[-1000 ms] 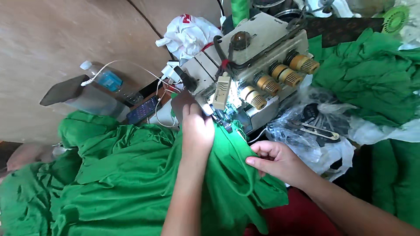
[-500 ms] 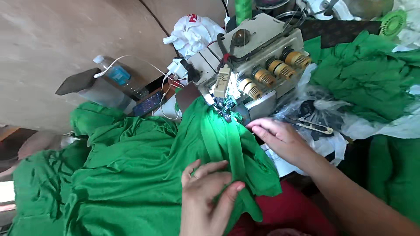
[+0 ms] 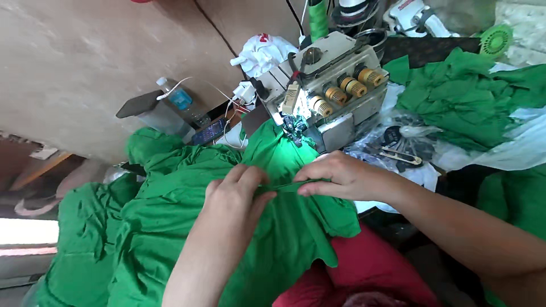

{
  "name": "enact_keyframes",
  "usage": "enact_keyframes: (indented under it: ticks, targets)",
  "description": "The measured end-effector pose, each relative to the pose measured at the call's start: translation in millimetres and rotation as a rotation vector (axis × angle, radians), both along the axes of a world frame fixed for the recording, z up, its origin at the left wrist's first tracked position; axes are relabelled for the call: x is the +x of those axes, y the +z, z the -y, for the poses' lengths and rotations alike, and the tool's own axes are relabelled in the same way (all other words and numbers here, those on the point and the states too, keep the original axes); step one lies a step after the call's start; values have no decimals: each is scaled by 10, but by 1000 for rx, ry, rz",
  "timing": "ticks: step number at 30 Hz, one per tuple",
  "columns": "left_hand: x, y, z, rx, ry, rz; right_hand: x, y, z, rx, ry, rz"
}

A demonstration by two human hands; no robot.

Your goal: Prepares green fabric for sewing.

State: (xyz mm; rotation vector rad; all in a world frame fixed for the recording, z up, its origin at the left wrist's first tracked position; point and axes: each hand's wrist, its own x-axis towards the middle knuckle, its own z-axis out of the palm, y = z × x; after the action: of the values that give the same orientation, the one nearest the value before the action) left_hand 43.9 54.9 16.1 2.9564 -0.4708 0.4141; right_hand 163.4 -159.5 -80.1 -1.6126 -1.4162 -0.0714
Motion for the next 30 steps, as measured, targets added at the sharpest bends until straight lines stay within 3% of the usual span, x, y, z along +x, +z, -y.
enact_keyframes:
  ticks: [4, 8, 10, 14, 17, 22, 27, 30]
  targets:
    - [-115, -149, 88, -36, -100, 118, -289, 36, 106, -5, -20, -15]
    - [-147, -657, 239, -440, -50, 240, -754, 99, 250, 85, -54, 70]
    - [-67, -953, 288, -511, -38, 243, -906, 75, 321, 113, -21, 97]
    - [168, -1165, 435, -91, -157, 266, -960, 118, 479, 141, 109, 34]
    - [285, -1095, 507, 201, -112, 182, -940, 184, 572, 161, 24, 72]
    - [65, -726, 518, 290, 112, -84, -891, 176, 611, 135, -37, 76]
    - [-501, -140, 610, 81, -194, -164, -813, 209, 484, 163, 10, 33]
    - [-688, 172, 723, 2, -259, -234, -786, 221, 419, 128, 7, 96]
